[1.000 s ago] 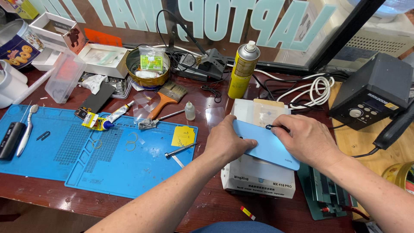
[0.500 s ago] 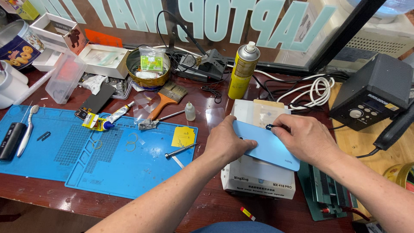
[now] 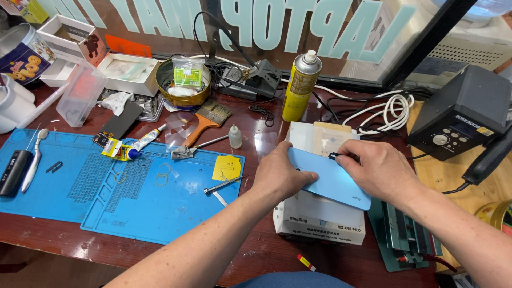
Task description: The person applies adhesive tape to the back of a light blue smartphone, peels off backing layers, and presses the tape into place. The person handles small tools and adhesive strips on a cluttered workbench.
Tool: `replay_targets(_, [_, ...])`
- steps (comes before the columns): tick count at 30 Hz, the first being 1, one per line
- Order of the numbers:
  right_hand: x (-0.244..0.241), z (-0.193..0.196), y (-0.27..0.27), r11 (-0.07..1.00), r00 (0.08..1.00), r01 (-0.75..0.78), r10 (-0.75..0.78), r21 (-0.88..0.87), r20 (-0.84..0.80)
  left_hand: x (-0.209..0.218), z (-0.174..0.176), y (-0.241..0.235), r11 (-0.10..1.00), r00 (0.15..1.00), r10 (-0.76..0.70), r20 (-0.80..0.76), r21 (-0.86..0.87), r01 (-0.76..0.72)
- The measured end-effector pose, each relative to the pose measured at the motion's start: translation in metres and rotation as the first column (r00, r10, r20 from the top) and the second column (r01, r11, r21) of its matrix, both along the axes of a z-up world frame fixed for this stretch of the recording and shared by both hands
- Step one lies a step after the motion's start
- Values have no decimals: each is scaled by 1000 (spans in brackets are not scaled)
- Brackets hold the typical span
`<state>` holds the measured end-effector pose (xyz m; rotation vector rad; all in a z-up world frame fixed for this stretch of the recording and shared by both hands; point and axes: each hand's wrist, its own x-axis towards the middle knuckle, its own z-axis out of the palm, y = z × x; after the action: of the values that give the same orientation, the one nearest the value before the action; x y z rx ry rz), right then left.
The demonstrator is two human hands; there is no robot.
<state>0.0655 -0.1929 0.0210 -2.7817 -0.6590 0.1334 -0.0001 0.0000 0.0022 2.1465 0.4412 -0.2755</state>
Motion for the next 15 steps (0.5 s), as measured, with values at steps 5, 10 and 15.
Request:
replay_targets(5, [0,-1,0,1000,1000,8,-8,-12,-1,0,-1,0,1000,1000,4,4,-2,-4])
replay_targets(10, [0,0,1,1000,1000,-2,2,-22,9,0,-1,0,1000,1000,4,13,11,-5])
replay_targets(15, [-1,-1,1,999,997,-31,33,-32,64,0,-1,0,1000,1000,7,-1,8,-7])
